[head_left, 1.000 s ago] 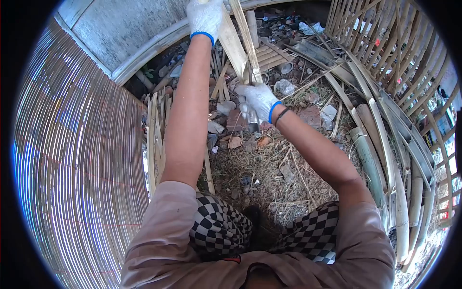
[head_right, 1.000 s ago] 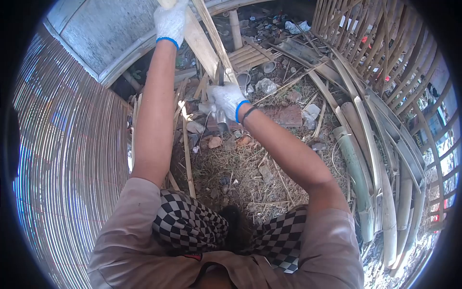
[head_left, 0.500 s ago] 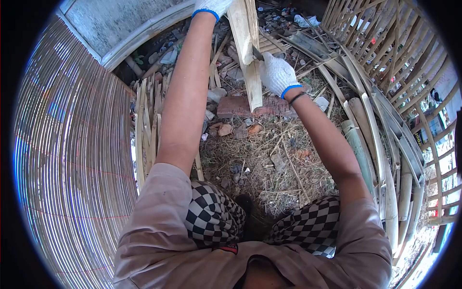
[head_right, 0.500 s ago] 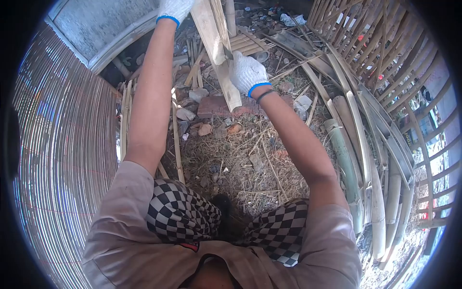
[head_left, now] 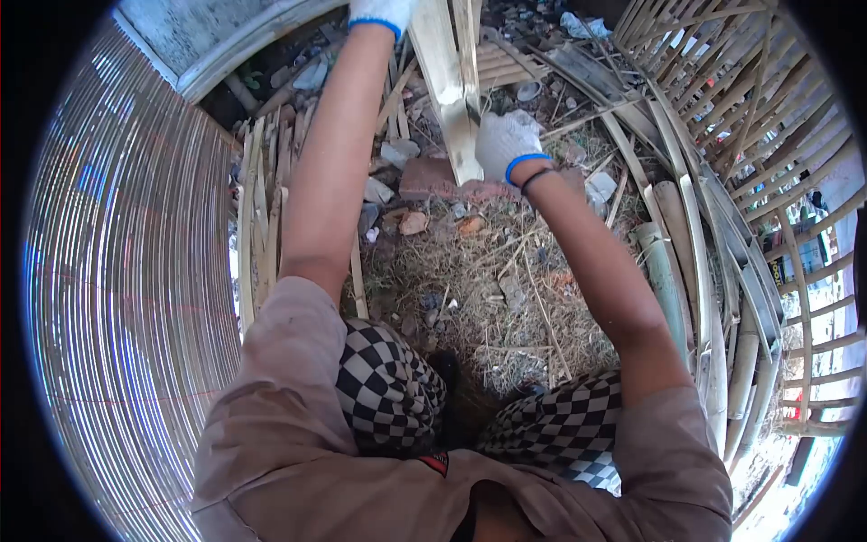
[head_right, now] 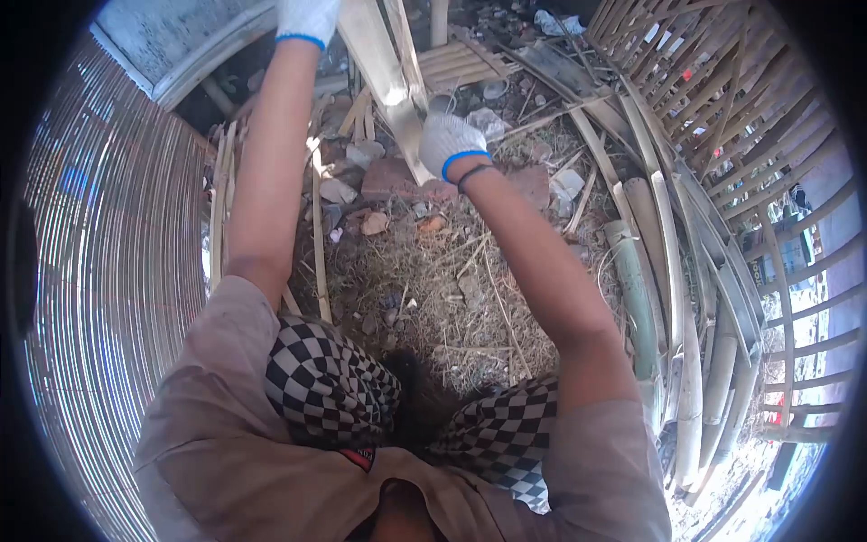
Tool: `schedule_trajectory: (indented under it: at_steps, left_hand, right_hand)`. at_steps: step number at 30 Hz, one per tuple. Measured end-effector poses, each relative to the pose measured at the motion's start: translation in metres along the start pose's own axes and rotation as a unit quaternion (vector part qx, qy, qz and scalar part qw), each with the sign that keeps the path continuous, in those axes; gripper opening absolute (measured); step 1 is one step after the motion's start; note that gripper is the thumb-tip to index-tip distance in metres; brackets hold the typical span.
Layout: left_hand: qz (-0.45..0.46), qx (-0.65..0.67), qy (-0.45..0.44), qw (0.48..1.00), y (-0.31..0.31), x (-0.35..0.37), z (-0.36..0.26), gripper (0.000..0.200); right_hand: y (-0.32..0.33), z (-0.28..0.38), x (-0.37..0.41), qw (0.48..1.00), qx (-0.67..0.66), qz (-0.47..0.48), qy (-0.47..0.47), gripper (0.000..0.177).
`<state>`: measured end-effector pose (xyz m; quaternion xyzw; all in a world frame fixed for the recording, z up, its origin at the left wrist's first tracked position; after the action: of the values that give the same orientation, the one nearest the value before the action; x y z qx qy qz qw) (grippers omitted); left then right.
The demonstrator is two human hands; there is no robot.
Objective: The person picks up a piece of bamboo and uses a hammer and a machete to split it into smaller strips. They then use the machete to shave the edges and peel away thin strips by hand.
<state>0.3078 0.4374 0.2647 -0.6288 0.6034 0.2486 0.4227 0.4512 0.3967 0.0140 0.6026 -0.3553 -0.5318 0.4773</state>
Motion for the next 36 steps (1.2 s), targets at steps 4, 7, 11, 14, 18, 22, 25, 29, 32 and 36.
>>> schedule_trajectory:
  at_steps: [4, 7, 11, 14, 18, 22, 25, 29, 32, 36]
  left_hand:
    - [0.048, 0.082, 0.154, 0.984, 0.007, -0.002, 0.028, 0.040]
    - [0.085, -0.029, 0.121, 0.989, -0.002, -0.001, 0.026, 0.033]
    - [0.090, -0.061, 0.068, 0.992, -0.012, -0.002, 0.030, 0.031]
    - [0.041, -0.017, 0.092, 0.995, -0.017, -0.006, 0.044, 0.029]
    - [-0.015, -0.033, 0.081, 0.996, -0.022, -0.003, 0.047, 0.028]
    - [-0.076, -0.170, -0.034, 0.982, -0.022, -0.011, 0.068, 0.029]
    - [-0.109, -0.281, -0.133, 0.944, -0.022, -0.020, 0.099, 0.029]
    - [-0.031, -0.056, 0.067, 0.996, -0.023, -0.012, 0.068, 0.028]
    - [0.006, 0.020, 0.124, 0.992, -0.018, -0.012, 0.067, 0.026]
    - [0.011, -0.002, 0.127, 0.992, -0.020, -0.010, 0.055, 0.025]
  right_hand:
    - [0.001, -0.011, -0.008, 0.997, -0.075, 0.012, -0.004, 0.032]
    - [-0.007, -0.021, -0.004, 0.996, -0.090, 0.011, -0.019, 0.037]
    - [-0.021, -0.033, 0.001, 0.992, -0.127, -0.015, 0.011, 0.046]
    - [-0.023, -0.036, -0.003, 0.984, -0.173, 0.035, 0.001, 0.048]
    - [-0.011, -0.019, 0.000, 0.939, -0.287, 0.173, -0.080, 0.044]
    - [-0.041, 0.025, -0.007, 0.907, -0.372, 0.076, -0.181, 0.040]
    - [-0.040, 0.060, 0.005, 0.767, -0.578, 0.111, -0.256, 0.043]
    - [-0.086, 0.047, 0.001, 0.805, -0.538, 0.098, -0.231, 0.045]
    - [-0.067, -0.008, -0.001, 0.946, -0.272, 0.106, -0.138, 0.056]
    - [-0.023, -0.024, 0.010, 0.968, -0.224, 0.018, -0.110, 0.061]
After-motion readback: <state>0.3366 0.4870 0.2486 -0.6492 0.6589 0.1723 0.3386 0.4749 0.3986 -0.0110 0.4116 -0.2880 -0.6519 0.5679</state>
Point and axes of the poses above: each hand's wrist, its own x-axis away from the middle knuckle, its own y-axis out of the back of the hand, z = x × y, the point moved 3 cm from there along -x, towards the middle knuckle, and after that the axes turned 15 degrees about x, right-handed, at the moved point
